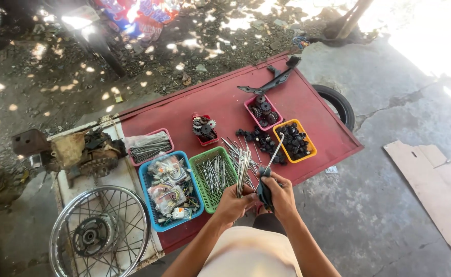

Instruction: The person repeatedly wipes thin metal rods with a dark cloth, holding them in the left hand and rubbing them with the right hand. The rods are handled one at a time and placed back into a green basket on the table.

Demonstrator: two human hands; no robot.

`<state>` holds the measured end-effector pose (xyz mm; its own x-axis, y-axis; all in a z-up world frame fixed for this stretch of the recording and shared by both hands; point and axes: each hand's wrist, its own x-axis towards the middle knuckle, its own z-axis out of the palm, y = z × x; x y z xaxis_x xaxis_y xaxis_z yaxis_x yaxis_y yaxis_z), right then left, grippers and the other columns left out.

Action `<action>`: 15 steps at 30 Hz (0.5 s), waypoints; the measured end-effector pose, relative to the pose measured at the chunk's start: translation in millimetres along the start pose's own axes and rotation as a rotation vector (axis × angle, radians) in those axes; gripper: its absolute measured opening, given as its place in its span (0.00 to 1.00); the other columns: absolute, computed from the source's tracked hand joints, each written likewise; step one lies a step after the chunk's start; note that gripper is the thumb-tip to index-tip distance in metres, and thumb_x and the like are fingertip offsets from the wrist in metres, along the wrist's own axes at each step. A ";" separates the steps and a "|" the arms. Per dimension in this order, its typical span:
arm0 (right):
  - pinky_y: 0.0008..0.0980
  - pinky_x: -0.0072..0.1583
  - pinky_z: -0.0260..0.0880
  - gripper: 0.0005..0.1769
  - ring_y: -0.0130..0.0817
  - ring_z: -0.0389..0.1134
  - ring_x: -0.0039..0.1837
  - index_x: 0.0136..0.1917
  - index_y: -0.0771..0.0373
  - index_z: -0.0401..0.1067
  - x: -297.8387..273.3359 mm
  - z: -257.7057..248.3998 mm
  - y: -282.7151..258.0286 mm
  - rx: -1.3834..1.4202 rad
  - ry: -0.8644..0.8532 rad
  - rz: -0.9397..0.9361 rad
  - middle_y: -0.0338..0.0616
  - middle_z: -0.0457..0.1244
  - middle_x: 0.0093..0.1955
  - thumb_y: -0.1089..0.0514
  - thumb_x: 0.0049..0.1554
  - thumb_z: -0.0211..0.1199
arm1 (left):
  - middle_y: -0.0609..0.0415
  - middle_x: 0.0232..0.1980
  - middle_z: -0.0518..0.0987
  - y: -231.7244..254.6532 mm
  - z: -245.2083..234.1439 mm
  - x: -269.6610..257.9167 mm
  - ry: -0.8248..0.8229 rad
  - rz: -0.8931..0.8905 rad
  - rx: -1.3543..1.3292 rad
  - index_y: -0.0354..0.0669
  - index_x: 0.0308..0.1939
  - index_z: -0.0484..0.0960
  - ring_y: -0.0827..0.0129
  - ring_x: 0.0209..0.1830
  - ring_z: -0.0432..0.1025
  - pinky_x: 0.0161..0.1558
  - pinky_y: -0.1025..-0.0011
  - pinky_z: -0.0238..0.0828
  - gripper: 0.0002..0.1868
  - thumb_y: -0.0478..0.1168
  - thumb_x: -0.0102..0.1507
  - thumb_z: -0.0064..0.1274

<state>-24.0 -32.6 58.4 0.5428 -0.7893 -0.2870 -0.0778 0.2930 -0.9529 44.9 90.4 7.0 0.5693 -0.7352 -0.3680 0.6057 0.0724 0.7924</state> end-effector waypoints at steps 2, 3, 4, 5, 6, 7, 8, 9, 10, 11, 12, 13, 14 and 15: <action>0.25 0.32 0.59 0.08 0.26 0.56 0.30 0.43 0.65 0.83 9.1 0.2 0.8 0.016 -0.006 -0.003 0.44 0.57 0.26 0.63 0.52 0.64 | 0.51 0.26 0.73 2.3 -1.8 4.3 -0.009 -0.011 0.035 0.30 0.41 0.83 0.81 0.14 0.57 0.17 0.80 0.52 0.03 0.25 0.64 0.58; 0.22 0.33 0.57 0.09 0.23 0.56 0.32 0.43 0.65 0.83 13.1 0.5 1.8 0.031 -0.007 -0.007 0.42 0.58 0.27 0.62 0.52 0.63 | 0.49 0.24 0.74 2.5 -3.1 5.3 -0.023 -0.024 0.068 0.31 0.43 0.82 0.82 0.10 0.53 0.13 0.80 0.50 0.03 0.27 0.67 0.54; 0.22 0.33 0.57 0.09 0.23 0.56 0.32 0.43 0.65 0.83 13.6 5.9 -1.7 0.021 -0.030 -0.004 0.42 0.58 0.27 0.62 0.52 0.63 | 0.49 0.24 0.74 -5.5 -7.2 10.0 -0.004 -0.013 0.056 0.31 0.43 0.82 0.82 0.10 0.53 0.13 0.80 0.50 0.03 0.27 0.67 0.54; 0.22 0.34 0.57 0.08 0.24 0.55 0.32 0.42 0.65 0.83 13.4 11.0 -5.4 0.023 -0.070 0.012 0.41 0.58 0.28 0.61 0.52 0.64 | 0.51 0.22 0.72 -13.3 -10.9 14.3 0.009 0.014 0.043 0.31 0.43 0.82 0.82 0.08 0.53 0.12 0.80 0.50 0.03 0.27 0.67 0.54; 0.22 0.35 0.57 0.08 0.24 0.55 0.33 0.41 0.65 0.83 14.1 17.4 -8.5 0.024 -0.114 0.025 0.41 0.59 0.28 0.61 0.52 0.64 | 0.53 0.21 0.69 -21.0 -15.7 19.7 0.022 0.048 0.028 0.30 0.42 0.82 0.81 0.07 0.53 0.11 0.79 0.49 0.03 0.26 0.66 0.55; 0.22 0.35 0.57 0.08 0.24 0.55 0.33 0.41 0.65 0.83 20.7 17.8 -2.4 0.014 -0.141 0.025 0.41 0.59 0.28 0.61 0.52 0.64 | 0.53 0.21 0.69 -24.5 -17.2 22.7 0.043 0.064 0.016 0.30 0.42 0.82 0.81 0.07 0.53 0.11 0.79 0.49 0.03 0.26 0.66 0.55; 0.24 0.34 0.57 0.07 0.25 0.56 0.32 0.41 0.64 0.83 28.3 18.8 3.9 -0.030 -0.227 0.025 0.42 0.59 0.28 0.62 0.51 0.66 | 0.53 0.21 0.70 -27.8 -18.8 25.5 0.098 0.096 -0.011 0.31 0.41 0.83 0.82 0.06 0.53 0.11 0.79 0.48 0.02 0.26 0.64 0.58; 0.25 0.33 0.58 0.06 0.26 0.56 0.32 0.40 0.63 0.84 36.0 19.4 9.9 -0.073 -0.313 0.024 0.43 0.59 0.28 0.63 0.49 0.67 | 0.52 0.21 0.71 -31.2 -19.8 28.4 0.154 0.129 -0.039 0.33 0.39 0.84 0.82 0.06 0.53 0.10 0.78 0.47 0.03 0.25 0.62 0.61; 0.25 0.33 0.58 0.06 0.26 0.56 0.32 0.40 0.63 0.84 37.3 22.5 -3.2 -0.083 -0.350 0.025 0.43 0.59 0.28 0.63 0.49 0.67 | 0.52 0.21 0.71 -26.1 -16.1 26.7 0.183 0.149 -0.051 0.33 0.39 0.84 0.82 0.06 0.53 0.10 0.78 0.47 0.03 0.25 0.62 0.61; 0.25 0.33 0.57 0.06 0.26 0.57 0.32 0.39 0.63 0.83 38.3 25.4 -16.3 -0.092 -0.381 0.015 0.42 0.59 0.27 0.63 0.49 0.67 | 0.51 0.22 0.72 -21.1 -12.1 24.6 0.207 0.149 -0.088 0.32 0.40 0.83 0.81 0.07 0.54 0.10 0.78 0.49 0.03 0.27 0.64 0.61; 0.25 0.32 0.57 0.06 0.27 0.57 0.31 0.38 0.64 0.83 37.7 27.3 -29.2 -0.102 -0.412 0.010 0.42 0.59 0.26 0.62 0.49 0.66 | 0.51 0.22 0.72 -17.2 -7.3 20.7 0.232 0.146 -0.127 0.31 0.41 0.82 0.80 0.08 0.55 0.10 0.78 0.50 0.03 0.28 0.65 0.61; 0.25 0.32 0.57 0.06 0.27 0.57 0.31 0.38 0.64 0.83 52.9 23.3 -24.3 -0.113 -0.448 0.015 0.42 0.59 0.26 0.62 0.49 0.66 | 0.51 0.22 0.72 -12.9 2.2 18.6 0.262 0.163 -0.141 0.31 0.41 0.82 0.80 0.08 0.55 0.10 0.78 0.50 0.03 0.28 0.65 0.61; 0.26 0.26 0.55 0.07 0.30 0.55 0.25 0.41 0.63 0.82 69.2 20.1 -18.3 -0.104 -0.462 0.052 0.46 0.56 0.23 0.61 0.51 0.65 | 0.50 0.23 0.72 -9.4 11.2 17.9 0.298 0.197 -0.146 0.29 0.41 0.81 0.80 0.08 0.55 0.10 0.78 0.50 0.03 0.28 0.66 0.58; 0.27 0.20 0.52 0.08 0.33 0.52 0.19 0.43 0.63 0.82 85.7 17.4 -12.1 -0.095 -0.476 0.089 0.50 0.54 0.19 0.59 0.53 0.63 | 0.49 0.23 0.73 -6.1 20.2 17.5 0.335 0.230 -0.151 0.27 0.42 0.81 0.81 0.07 0.55 0.09 0.79 0.51 0.04 0.28 0.67 0.55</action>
<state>38.0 -94.5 47.1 0.8508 -0.4225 -0.3126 -0.2056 0.2799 -0.9378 39.8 63.5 5.6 0.8331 -0.4308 -0.3470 0.5020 0.3253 0.8014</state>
